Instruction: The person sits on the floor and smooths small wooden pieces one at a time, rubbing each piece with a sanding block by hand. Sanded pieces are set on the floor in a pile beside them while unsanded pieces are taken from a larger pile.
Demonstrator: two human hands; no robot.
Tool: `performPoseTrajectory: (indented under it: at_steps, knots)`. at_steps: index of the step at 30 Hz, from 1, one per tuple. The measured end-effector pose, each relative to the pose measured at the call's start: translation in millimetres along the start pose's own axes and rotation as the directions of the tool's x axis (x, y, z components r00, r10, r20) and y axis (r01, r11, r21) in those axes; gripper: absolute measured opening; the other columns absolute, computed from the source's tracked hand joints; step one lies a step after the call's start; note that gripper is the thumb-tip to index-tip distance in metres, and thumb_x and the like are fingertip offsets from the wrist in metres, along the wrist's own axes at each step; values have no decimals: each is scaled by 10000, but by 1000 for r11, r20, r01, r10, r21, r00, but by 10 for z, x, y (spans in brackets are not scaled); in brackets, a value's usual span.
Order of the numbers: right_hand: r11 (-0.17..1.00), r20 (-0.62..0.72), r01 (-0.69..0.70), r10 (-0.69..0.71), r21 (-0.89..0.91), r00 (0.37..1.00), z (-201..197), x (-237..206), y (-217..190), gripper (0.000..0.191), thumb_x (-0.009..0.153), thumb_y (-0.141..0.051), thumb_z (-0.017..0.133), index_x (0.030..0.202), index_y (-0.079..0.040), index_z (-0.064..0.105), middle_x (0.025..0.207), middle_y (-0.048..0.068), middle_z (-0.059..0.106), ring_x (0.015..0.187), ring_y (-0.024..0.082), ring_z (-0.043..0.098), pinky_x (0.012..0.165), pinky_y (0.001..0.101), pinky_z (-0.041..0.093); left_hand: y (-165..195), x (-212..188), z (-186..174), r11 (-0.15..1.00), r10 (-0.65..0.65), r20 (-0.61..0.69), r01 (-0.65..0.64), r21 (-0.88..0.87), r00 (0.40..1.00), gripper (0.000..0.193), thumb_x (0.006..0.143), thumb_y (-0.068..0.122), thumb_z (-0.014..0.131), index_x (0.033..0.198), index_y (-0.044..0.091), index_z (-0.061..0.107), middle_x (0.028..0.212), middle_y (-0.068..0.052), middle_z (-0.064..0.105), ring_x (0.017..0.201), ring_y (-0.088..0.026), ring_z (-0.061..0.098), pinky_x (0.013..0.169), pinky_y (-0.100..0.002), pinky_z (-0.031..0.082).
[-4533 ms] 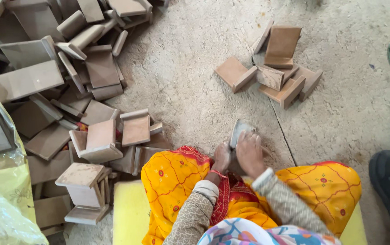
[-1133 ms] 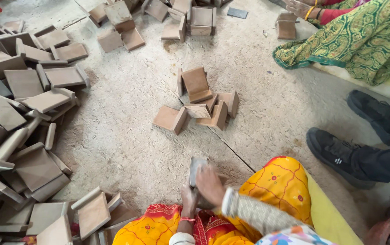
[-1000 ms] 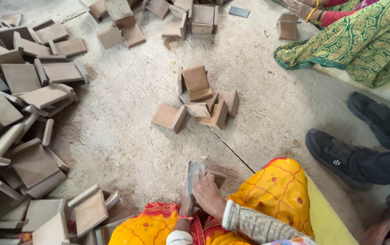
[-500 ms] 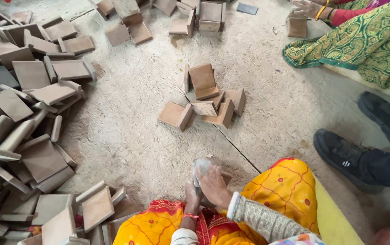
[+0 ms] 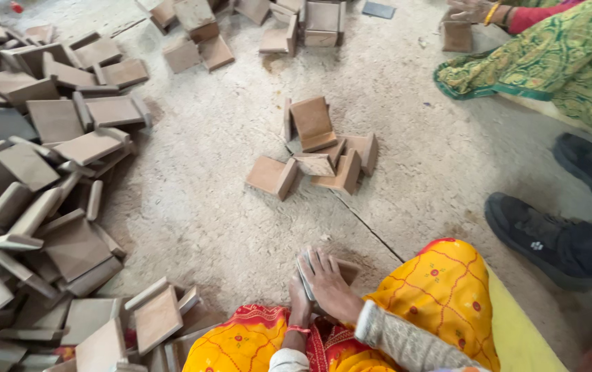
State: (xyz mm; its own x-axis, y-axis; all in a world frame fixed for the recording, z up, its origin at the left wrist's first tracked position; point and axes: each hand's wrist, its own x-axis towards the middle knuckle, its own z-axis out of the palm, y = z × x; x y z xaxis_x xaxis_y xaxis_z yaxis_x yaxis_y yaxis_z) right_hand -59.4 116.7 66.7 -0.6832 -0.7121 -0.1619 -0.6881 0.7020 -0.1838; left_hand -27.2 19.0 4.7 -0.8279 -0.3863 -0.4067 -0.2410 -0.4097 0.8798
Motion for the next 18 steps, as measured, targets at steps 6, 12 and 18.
performPoseTrajectory:
  at_steps: [6,12,18]
  knots:
    - [977,296,-182,142,113,945,-233,572,350,652,939,-106,491,1542,22,278,1644,281,164,1516,456,206,1212,654,176,138,-24,29,809,185,38,-174,562,982,612,759,109,752,1355,118,612,947,-261,747,861,-331,731,713,-439,559]
    - [989,-102,35,-20,142,995,-217,65,-102,684,929,-50,520,1558,78,284,1690,241,167,1568,413,146,1217,580,154,15,-39,-26,970,-148,2,145,197,989,442,1093,323,457,1100,-31,723,926,-164,774,797,-301,746,651,-458,611]
    - [973,395,-157,79,168,915,-446,233,-149,836,892,-26,557,1596,45,111,1702,231,-38,1571,409,-50,1261,581,-16,-3,-1,-36,985,6,47,-14,169,999,324,920,148,512,1116,-5,720,877,-157,767,800,-281,755,686,-413,590]
